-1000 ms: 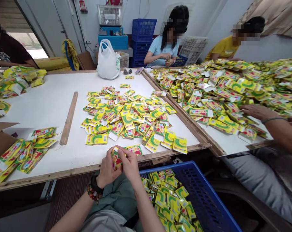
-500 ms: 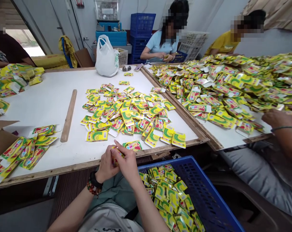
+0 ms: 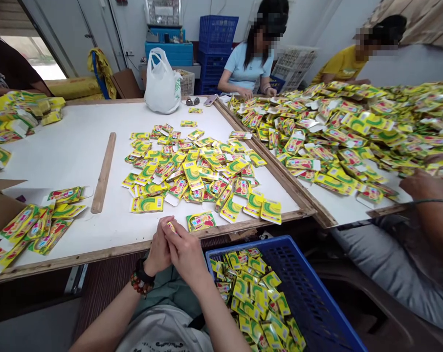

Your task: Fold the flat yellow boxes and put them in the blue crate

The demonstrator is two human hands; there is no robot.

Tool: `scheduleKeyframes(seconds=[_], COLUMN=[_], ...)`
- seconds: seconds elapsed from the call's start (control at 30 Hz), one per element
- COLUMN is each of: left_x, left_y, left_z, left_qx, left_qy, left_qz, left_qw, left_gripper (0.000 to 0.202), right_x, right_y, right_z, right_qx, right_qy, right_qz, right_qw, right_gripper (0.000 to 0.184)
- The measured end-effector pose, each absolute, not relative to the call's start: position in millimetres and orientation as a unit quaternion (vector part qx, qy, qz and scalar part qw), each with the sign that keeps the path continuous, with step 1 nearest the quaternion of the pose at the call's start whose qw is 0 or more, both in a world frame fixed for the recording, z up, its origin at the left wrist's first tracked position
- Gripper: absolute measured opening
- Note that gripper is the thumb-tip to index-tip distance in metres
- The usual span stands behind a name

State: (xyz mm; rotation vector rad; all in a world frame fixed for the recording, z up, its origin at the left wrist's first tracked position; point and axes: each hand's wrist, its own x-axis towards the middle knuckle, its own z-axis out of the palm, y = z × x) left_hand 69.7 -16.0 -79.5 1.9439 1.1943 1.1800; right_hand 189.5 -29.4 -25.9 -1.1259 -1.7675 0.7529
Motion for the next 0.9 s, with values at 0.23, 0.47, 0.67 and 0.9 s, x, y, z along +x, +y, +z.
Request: scheduleKeyframes(seconds=[0.23, 0.47, 0.67, 0.9], left_x=[64, 71, 74, 76], left_y=[-18, -26, -26, -25], left_z=[-56, -14, -6, -5], left_qx=[0.52, 0.382, 0.283, 0.288], left_qy=[0.419, 0.285, 0.183, 0.205], left_qz=[0.57, 0.636, 0.669, 0.679], left_qw=[0.478, 0.606, 0.662, 0.644], left_gripper=[0.051, 0.044, 0.045, 0.043], right_x=[195, 185, 187, 196], right_y=[-54, -68, -67, -63], right_z=[-16, -18, -21, -24], right_qx=[-0.497, -0.502, -0.383, -0.344], right_qy=[-0.597, -0.635, -0.763, -0.813], right_qz=[0.322, 0.236, 0.083, 0.054], right_qw=[0.541, 0.538, 0.514, 0.467], right_gripper=[0.04, 0.053, 0.055, 0.06])
